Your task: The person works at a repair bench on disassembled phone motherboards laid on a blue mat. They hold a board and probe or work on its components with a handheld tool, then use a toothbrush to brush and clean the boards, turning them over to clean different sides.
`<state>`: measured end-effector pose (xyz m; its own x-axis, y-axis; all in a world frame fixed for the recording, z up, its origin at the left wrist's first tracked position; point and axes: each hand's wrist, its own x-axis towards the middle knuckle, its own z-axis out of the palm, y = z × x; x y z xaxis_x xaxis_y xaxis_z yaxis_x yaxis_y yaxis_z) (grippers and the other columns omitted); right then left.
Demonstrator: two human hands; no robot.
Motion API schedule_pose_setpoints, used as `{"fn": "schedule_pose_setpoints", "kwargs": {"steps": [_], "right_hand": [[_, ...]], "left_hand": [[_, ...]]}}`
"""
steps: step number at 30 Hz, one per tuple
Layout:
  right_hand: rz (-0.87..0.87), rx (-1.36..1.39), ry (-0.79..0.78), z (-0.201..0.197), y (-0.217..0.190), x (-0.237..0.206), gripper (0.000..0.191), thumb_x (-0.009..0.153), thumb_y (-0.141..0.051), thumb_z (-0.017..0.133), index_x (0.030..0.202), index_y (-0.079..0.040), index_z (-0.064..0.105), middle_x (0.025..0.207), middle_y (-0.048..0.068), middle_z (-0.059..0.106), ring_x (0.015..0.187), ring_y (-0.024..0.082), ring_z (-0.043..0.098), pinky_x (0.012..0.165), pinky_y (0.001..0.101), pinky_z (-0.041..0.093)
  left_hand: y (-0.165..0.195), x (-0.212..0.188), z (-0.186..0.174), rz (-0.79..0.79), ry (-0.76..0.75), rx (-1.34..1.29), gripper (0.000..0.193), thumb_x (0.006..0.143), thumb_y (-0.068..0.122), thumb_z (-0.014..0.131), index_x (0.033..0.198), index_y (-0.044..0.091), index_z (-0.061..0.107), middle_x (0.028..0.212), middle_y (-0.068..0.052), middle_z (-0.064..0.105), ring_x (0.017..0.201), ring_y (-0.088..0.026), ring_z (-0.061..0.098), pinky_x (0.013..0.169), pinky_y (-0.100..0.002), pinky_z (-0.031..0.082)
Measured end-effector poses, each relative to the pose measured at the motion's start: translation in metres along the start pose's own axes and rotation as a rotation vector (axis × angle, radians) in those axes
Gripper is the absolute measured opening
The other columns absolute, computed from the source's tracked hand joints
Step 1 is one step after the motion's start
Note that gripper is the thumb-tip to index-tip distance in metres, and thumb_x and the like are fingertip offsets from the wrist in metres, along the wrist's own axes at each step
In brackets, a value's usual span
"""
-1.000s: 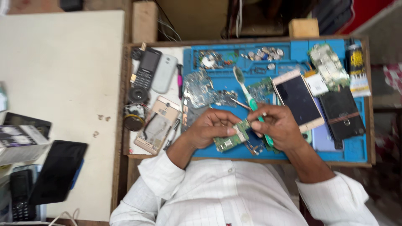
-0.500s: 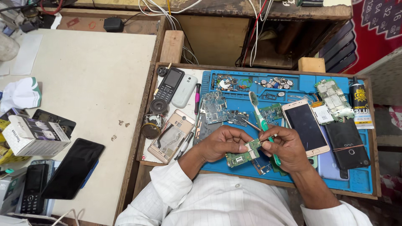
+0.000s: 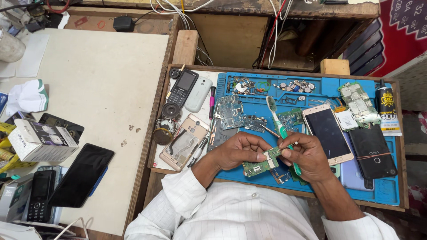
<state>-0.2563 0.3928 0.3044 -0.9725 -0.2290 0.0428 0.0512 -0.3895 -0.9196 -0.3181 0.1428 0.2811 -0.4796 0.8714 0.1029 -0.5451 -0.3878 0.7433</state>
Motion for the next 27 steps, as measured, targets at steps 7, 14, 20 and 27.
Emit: {"fn": "schedule_pose_setpoints", "kwargs": {"steps": [7,14,20,27], "right_hand": [[0.0,0.0,0.016,0.0016,-0.0033,-0.0035,0.013,0.092,-0.006,0.077,0.102,0.001,0.073,0.095,0.011,0.068,0.073,0.011,0.062,0.056,0.0235,0.049],[-0.003,0.017,0.091,0.0009,-0.0012,-0.0038,0.013,0.092,-0.005,0.076,0.104,0.002,0.074,0.093,0.011,0.072,0.066,0.01,0.06,0.055,0.0249,0.049],[0.004,0.006,0.092,0.0005,0.0015,-0.0038,0.013,0.091,-0.005,0.077,0.101,0.002,0.072,0.095,0.011,0.072,0.067,0.01,0.06,0.055,0.0244,0.049],[0.003,-0.037,0.165,0.0081,-0.0019,-0.0014,0.021,0.094,-0.011,0.074,0.11,0.003,0.074,0.092,0.01,0.072,0.069,0.011,0.06,0.059,0.0237,0.05]], "left_hand": [[0.0012,0.001,0.007,0.018,0.005,0.059,0.031,0.1,0.007,0.07,0.128,-0.006,0.067,0.117,-0.01,0.074,0.105,-0.011,0.07,0.095,-0.023,0.056],[-0.0015,0.0018,0.0088,0.022,0.023,0.121,0.032,0.101,0.008,0.071,0.13,-0.003,0.067,0.114,-0.009,0.074,0.102,-0.009,0.069,0.092,-0.023,0.056],[-0.0023,-0.0006,0.0075,0.02,0.015,0.106,0.029,0.1,0.008,0.071,0.127,-0.003,0.067,0.115,-0.008,0.074,0.102,-0.009,0.069,0.093,-0.022,0.056],[0.0007,0.0001,0.0105,0.133,0.16,0.15,0.026,0.1,0.011,0.072,0.121,-0.001,0.066,0.099,-0.008,0.075,0.079,-0.01,0.07,0.062,-0.022,0.057]]}}
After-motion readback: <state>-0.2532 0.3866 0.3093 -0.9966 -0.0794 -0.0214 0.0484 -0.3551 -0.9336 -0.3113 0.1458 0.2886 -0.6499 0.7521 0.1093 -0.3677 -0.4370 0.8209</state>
